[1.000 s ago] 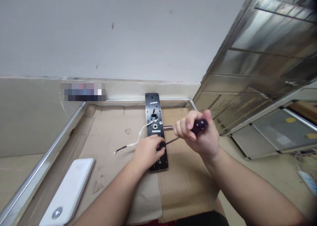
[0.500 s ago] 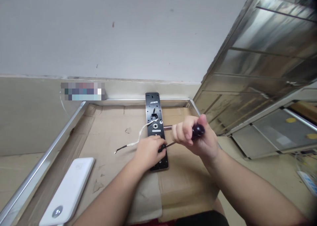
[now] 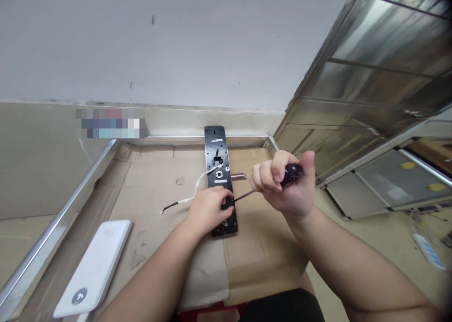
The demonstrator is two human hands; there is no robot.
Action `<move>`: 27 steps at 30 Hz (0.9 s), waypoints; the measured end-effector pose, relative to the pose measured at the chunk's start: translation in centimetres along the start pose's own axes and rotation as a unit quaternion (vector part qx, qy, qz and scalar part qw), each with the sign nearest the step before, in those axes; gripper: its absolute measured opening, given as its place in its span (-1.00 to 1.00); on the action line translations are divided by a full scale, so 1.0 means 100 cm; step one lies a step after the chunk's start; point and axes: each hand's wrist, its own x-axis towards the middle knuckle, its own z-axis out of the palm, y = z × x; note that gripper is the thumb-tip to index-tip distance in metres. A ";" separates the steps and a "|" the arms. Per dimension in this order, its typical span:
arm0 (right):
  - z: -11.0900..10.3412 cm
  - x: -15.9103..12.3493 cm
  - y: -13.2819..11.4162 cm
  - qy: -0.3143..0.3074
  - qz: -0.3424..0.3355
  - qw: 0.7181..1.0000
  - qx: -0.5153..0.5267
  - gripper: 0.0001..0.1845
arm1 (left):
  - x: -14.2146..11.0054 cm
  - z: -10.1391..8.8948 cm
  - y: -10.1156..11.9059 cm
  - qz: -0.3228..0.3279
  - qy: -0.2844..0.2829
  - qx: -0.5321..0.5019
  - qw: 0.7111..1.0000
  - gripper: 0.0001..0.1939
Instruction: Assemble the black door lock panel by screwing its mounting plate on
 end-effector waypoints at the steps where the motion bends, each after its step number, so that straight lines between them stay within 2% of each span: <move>1: 0.001 0.000 0.001 0.000 0.001 1.000 0.002 -0.33 | 0.000 0.000 0.000 0.001 -0.001 0.000 1.000 -0.74; 15: 0.002 0.000 0.000 0.013 -0.014 1.000 -0.023 -0.34 | 0.001 0.003 -0.002 -0.002 0.008 -0.010 1.000 -0.76; 23: 0.000 -0.003 0.000 -0.026 -0.025 0.999 -0.018 -0.37 | 0.000 0.003 0.000 -0.003 0.015 0.001 1.000 -0.77; 27: 0.004 -0.010 0.004 -0.055 -0.039 0.997 -0.032 -0.53 | 0.000 0.002 0.002 -0.006 0.017 0.010 1.000 -0.80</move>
